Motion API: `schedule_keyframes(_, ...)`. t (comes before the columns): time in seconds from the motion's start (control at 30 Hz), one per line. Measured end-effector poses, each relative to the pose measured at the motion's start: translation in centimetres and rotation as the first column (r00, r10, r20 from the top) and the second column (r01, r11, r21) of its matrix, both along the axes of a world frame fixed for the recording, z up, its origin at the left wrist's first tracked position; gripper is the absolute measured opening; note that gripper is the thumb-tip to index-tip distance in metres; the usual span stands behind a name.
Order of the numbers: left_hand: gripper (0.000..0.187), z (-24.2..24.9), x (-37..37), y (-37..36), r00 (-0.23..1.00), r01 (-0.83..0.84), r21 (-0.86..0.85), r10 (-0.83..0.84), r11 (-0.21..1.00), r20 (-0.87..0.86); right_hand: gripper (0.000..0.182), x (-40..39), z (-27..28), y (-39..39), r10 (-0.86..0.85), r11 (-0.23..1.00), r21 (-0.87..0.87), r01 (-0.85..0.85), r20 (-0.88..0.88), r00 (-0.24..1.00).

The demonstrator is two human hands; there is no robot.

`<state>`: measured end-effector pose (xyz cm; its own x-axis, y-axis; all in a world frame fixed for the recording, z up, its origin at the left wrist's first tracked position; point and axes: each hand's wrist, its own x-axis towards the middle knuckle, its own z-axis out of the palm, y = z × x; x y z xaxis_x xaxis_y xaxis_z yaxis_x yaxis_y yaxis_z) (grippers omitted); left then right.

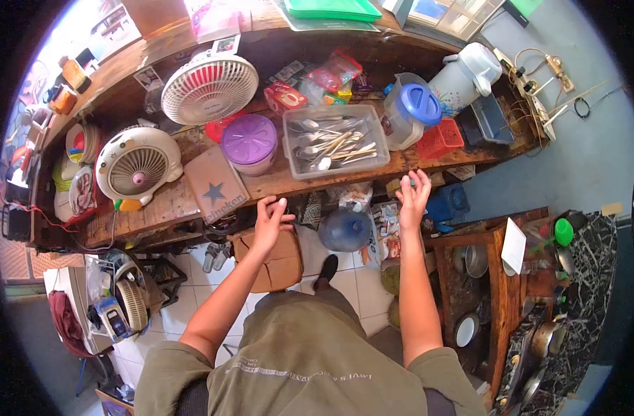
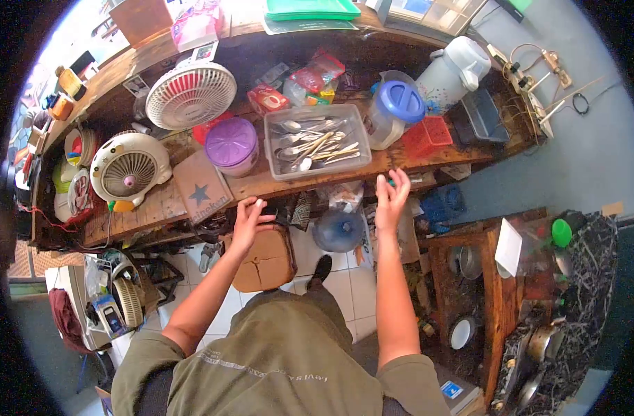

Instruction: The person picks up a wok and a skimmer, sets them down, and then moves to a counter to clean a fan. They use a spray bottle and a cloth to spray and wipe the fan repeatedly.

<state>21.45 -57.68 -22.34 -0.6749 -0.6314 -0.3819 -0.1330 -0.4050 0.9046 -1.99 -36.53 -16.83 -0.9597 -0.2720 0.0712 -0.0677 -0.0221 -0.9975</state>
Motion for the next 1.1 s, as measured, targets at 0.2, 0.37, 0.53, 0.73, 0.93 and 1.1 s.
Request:
schedule_keyframes(0.2,0.074,0.8,-8.0,2.1,0.983,-0.177,0.133,0.169,0.975,0.068,0.106,-10.1,1.2,-3.1,-0.028,0.998,0.044,0.034,-0.145,0.989)
schedule_keyframes(0.37,0.044,-0.6,-10.6,3.2,0.959,-0.284,0.065,0.282,0.957,0.041,0.110,-14.2,0.5,-5.3,0.025,0.993,0.115,0.018,-0.365,0.931)
schedule_keyframes(0.53,0.044,0.8,-11.7,4.4,0.912,-0.403,0.159,0.409,0.901,-0.006,0.113,-16.1,-1.0,-4.9,0.090,0.994,0.093,-0.058,-0.398,0.913)
schedule_keyframes(0.73,0.050,0.8,-13.6,4.1,0.868,-0.497,0.176,0.491,0.850,0.076,0.101,-17.0,-1.1,-6.2,0.097,0.995,0.008,-0.101,-0.376,0.922)
schedule_keyframes(0.93,0.037,0.2,-13.5,4.0,0.864,-0.498,0.202,0.502,0.843,0.036,0.097,-17.1,-2.3,-8.3,0.017,0.995,0.091,0.028,-0.461,0.887)
schedule_keyframes(1.1,0.036,-0.2,-12.5,4.2,0.838,-0.536,0.193,0.545,0.822,0.009,0.096,-17.3,-2.0,-10.2,0.044,0.995,0.102,0.000,-0.421,0.906)
